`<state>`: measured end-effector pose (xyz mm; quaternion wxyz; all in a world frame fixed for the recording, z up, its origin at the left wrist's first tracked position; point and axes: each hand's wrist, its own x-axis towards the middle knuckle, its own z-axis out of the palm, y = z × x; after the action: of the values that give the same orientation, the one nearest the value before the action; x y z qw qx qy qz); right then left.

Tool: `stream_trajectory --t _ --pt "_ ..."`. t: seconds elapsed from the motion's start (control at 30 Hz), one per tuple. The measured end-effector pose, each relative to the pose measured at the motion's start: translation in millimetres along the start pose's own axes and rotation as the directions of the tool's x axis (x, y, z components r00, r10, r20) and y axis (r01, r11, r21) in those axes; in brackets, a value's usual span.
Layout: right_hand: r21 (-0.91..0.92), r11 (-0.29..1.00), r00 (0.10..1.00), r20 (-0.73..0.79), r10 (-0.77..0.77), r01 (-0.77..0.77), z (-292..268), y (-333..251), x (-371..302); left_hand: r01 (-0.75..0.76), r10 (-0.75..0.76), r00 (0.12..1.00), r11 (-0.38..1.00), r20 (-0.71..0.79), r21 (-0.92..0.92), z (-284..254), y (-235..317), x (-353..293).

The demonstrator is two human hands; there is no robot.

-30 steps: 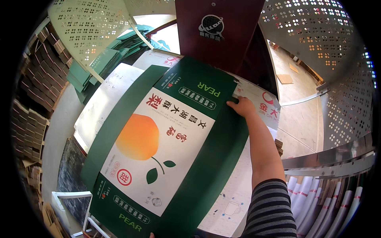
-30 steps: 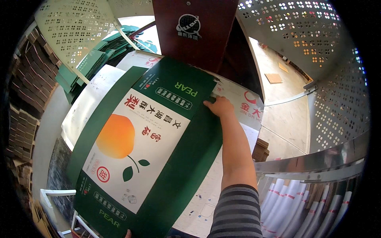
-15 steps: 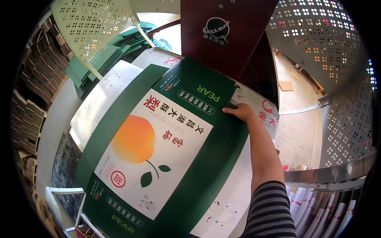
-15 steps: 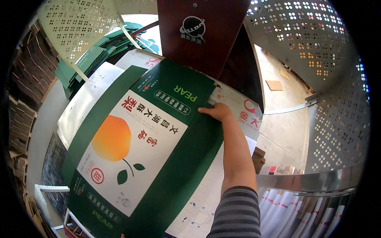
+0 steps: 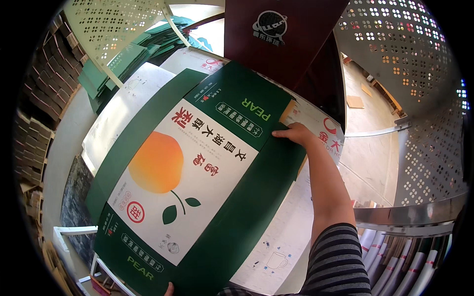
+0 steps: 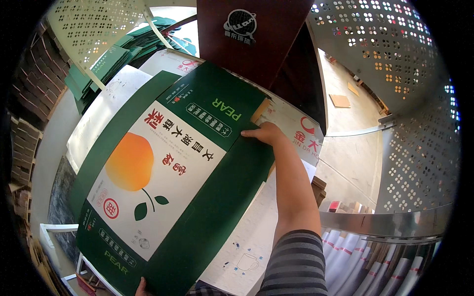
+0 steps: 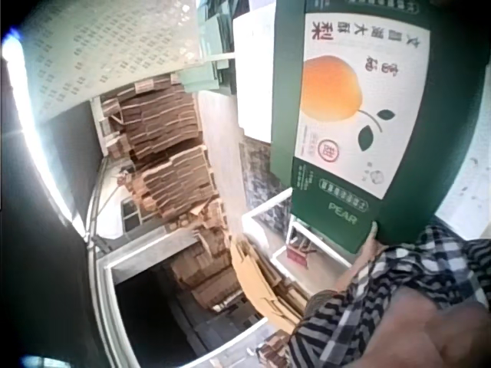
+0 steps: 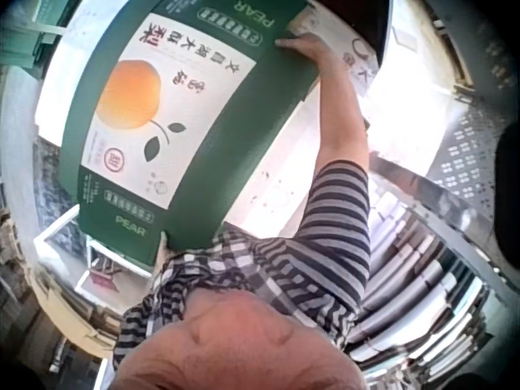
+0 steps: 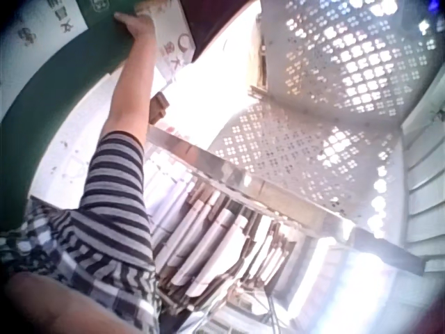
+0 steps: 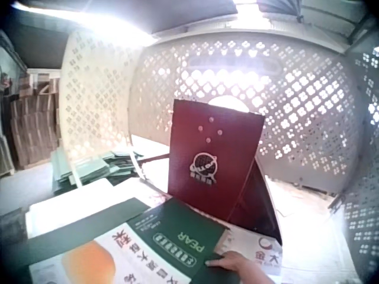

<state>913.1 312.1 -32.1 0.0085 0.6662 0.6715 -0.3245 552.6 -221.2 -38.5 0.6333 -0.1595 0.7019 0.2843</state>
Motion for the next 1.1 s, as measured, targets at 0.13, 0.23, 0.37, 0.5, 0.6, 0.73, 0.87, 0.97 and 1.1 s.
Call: stream_trajectory --t 0.13,0.23,0.37,0.5,0.6,0.73,0.87,0.97,1.1 --pt "0.125 0.992 0.998 -0.057 0.003 0.004 6.4 8.5 -5.6 0.007 -0.007 1.0 1.0 0.001 -0.019 -1.7 -8.9 -0.1" --pt "-0.014 0.999 0.98 -0.194 -0.049 0.048 31.8 12.0 -8.8 0.009 -0.009 1.0 1.0 -0.004 -0.019 -5.6 -16.3 -8.1" --pt "0.012 0.997 0.967 -0.248 -0.066 0.071 37.5 13.2 -4.2 -0.016 0.017 1.0 0.999 0.007 -0.037 -15.7 -25.4 -21.4" --pt "-0.163 0.982 0.729 -0.661 -0.18 0.095 47.4 22.9 -24.3 -0.01 -0.003 0.994 0.993 0.105 0.121 -28.7 -24.1 -40.6" --pt "0.005 0.977 0.703 -0.695 -0.148 0.211 69.5 8.6 -81.0 -0.228 0.104 0.956 0.851 0.275 0.474 -87.0 -59.1 -11.7" --pt "0.35 0.927 0.747 -0.65 0.135 0.137 117.4 37.8 -150.1 -0.204 -0.227 0.95 0.065 0.214 0.977 -68.8 55.9 -65.4" --pt "0.826 0.55 0.808 -0.407 0.426 0.126 165.9 52.3 -166.6 -0.574 0.628 0.672 0.109 0.392 0.811 6.5 256.3 -76.4" --pt "0.849 0.527 0.838 -0.262 0.479 -0.035 151.6 39.8 -159.0 -0.616 0.911 0.154 -0.214 0.383 0.758 63.0 379.9 -27.3" --pt "0.849 0.507 0.919 -0.072 0.388 -0.147 126.6 19.6 -159.8 -0.39 0.969 0.118 -0.157 0.219 0.907 111.8 471.4 32.0"
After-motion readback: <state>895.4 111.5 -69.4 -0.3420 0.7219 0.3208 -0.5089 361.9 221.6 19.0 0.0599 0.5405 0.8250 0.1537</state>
